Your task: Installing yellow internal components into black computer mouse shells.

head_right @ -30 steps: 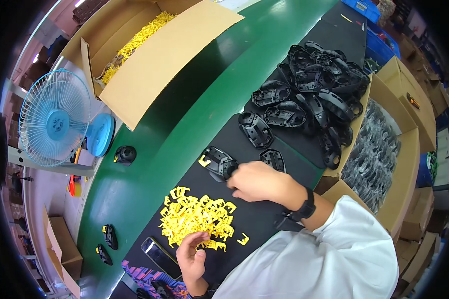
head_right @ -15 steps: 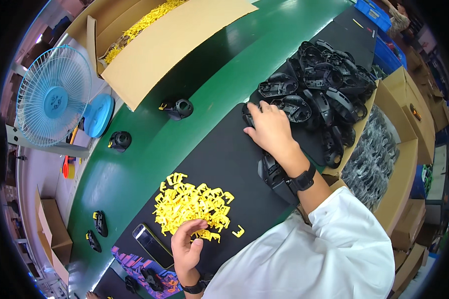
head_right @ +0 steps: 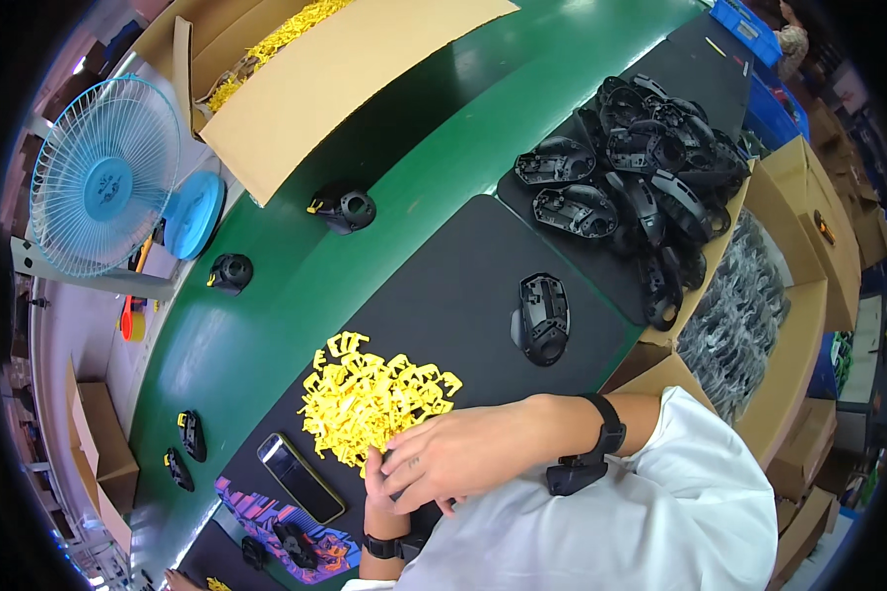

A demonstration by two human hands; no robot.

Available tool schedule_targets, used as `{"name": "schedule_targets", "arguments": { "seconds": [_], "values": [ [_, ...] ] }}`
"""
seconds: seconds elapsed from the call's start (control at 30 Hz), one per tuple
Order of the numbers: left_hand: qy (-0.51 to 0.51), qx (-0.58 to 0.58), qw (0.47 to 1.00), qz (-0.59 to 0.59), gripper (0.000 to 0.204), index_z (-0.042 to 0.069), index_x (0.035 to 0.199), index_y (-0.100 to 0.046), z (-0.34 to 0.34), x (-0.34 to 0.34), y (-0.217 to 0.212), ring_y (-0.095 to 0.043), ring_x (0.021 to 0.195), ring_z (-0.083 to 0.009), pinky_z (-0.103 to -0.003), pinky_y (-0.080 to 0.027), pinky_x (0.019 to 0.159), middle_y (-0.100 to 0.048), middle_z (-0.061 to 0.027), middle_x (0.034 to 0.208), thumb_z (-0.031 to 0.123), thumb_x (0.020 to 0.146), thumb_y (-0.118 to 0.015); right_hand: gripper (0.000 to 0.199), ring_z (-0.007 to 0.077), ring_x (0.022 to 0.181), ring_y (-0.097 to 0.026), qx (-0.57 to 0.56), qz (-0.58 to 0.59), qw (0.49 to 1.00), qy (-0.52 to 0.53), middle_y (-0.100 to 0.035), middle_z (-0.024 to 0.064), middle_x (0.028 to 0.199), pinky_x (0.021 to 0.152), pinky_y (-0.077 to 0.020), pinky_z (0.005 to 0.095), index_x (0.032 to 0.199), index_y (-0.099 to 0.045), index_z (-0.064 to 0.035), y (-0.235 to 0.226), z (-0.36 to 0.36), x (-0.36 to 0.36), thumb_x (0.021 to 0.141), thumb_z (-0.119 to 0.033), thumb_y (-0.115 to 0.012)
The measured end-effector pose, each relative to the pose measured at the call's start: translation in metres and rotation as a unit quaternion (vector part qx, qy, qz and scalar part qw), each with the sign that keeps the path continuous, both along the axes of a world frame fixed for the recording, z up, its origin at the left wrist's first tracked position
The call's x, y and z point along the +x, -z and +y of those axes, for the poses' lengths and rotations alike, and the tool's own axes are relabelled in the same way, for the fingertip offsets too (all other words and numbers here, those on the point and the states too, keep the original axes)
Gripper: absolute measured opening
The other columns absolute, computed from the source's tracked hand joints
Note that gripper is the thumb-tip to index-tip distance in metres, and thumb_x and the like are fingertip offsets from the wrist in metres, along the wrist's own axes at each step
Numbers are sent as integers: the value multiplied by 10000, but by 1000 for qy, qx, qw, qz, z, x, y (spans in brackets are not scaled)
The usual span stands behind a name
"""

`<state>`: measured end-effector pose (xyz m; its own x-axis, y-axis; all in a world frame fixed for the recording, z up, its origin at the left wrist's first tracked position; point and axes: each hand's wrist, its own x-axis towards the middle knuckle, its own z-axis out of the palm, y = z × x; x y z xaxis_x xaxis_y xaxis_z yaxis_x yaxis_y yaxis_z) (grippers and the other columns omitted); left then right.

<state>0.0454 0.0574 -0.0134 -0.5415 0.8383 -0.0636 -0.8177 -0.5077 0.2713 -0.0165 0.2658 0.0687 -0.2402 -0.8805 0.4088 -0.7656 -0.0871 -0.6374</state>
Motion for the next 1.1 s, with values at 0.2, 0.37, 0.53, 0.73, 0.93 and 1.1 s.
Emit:
{"name": "schedule_targets", "arguments": {
  "seconds": [0.2,0.37,0.53,0.73,0.93,1.1],
  "values": [
    [-3,-52,997,55,948,42,1477,-300,9,2,-10,-545,1138,-409,-541,-452,992,-458,-344,1297,465,717,-676,192,258,661,-653,42,-156,945,284,-665,56,777,584,-517,373,1004,-668,-99,13,37,-13,862,-227,-658],
    [-94,3,995,29,1024,97,1501,-280,11,0,-7,-490,1180,-412,-627,-328,1065,-478,-273,1202,511,671,-713,277,265,737,-646,273,-88,858,425,-632,65,764,631,-510,382,945,-612,-75,51,41,-16,821,-303,-708],
    [-181,75,981,14,889,61,1427,-373,6,-9,7,-530,1057,-319,-594,-367,1044,-528,-187,1106,675,814,-570,305,293,775,-669,188,-13,880,435,-653,108,809,674,-533,400,921,-586,-37,57,33,-13,789,-271,-730],
    [-361,-133,915,119,871,-9,1382,-410,6,-16,-1,-529,1158,-308,-471,-379,1055,-544,-159,1189,537,775,-712,354,252,670,-666,101,-258,906,320,-671,88,812,639,-542,340,1120,-638,-74,15,34,-14,812,-218,-737],
    [-432,-226,859,158,901,-10,1337,-433,21,-27,-14,-513,1231,-318,-435,-372,1083,-539,-163,1251,431,677,-859,308,210,795,-653,-41,-138,943,299,-665,60,871,654,-547,311,1160,-671,-95,-17,11,-9,856,-135,-689],
    [-476,-318,794,205,921,20,1313,-460,27,-31,-19,-514,1238,-292,-423,-340,1131,-548,-151,1256,429,617,-903,320,209,767,-662,-90,-86,948,294,-666,54,877,639,-555,311,1182,-651,-82,-19,0,-3,863,-105,-656]
  ]
}}
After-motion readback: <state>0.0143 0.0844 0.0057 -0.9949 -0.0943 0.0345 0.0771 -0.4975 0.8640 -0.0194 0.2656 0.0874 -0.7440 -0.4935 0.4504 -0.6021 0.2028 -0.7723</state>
